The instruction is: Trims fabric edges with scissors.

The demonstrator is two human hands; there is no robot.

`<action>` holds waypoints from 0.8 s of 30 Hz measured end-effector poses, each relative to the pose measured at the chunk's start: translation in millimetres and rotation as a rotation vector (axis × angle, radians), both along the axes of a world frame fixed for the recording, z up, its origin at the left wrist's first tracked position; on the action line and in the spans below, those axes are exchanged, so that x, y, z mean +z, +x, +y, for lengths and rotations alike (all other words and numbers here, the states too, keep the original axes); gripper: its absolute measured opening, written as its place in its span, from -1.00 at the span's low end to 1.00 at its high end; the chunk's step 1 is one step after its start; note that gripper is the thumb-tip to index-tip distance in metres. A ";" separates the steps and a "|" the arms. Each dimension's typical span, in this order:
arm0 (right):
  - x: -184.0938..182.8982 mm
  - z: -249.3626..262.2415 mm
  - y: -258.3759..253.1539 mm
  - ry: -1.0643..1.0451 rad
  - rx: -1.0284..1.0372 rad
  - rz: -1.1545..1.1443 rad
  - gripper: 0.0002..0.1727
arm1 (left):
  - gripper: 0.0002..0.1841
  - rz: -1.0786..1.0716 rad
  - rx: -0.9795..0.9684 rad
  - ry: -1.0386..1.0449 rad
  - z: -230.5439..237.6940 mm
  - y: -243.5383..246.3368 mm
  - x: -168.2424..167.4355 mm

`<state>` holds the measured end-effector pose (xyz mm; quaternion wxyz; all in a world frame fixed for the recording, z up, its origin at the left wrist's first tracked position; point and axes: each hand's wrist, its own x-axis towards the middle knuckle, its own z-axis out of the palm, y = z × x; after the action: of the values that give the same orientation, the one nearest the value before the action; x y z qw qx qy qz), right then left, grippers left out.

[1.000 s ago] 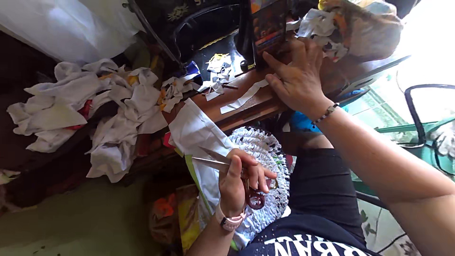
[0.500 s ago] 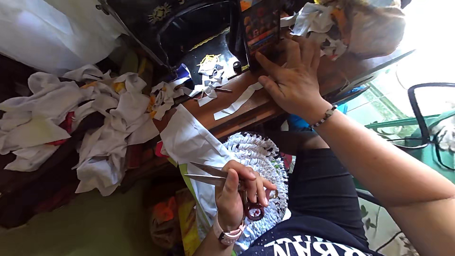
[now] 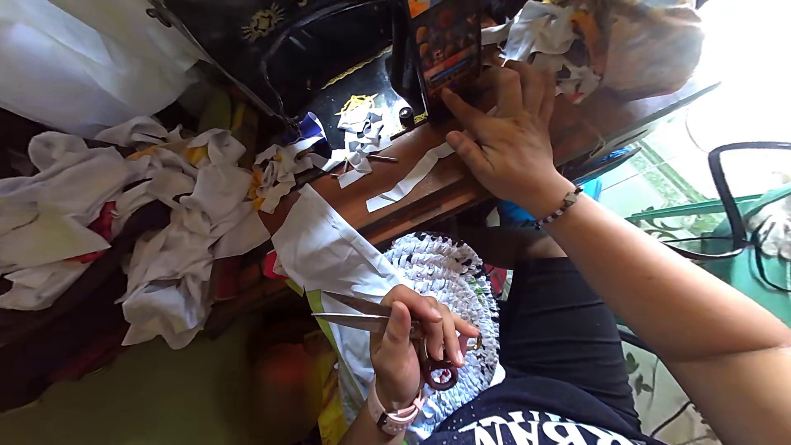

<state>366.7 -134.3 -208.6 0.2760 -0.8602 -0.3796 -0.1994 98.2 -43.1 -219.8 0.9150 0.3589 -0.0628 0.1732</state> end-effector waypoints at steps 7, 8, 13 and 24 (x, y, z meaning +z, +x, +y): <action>-0.3 -1.3 0.3 0.041 -0.006 -0.011 -0.36 | -0.57 -0.001 0.001 0.001 0.3 -0.1 -0.7; -1.2 -1.7 0.8 0.069 -0.014 -0.019 -0.36 | -0.57 -0.003 0.002 0.004 0.4 -0.1 -0.7; -1.4 -2.7 -0.6 0.101 -0.069 0.012 -0.31 | -0.57 0.000 0.001 0.000 -0.3 -0.4 0.1; -0.4 -1.1 -0.3 0.092 -0.064 0.015 -0.35 | -0.58 -0.004 0.000 -0.012 -0.4 -0.8 -0.4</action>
<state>366.4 -135.3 -209.0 0.3116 -0.8597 -0.3403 -0.2191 97.4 -43.5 -220.2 0.9171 0.3529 -0.0634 0.1743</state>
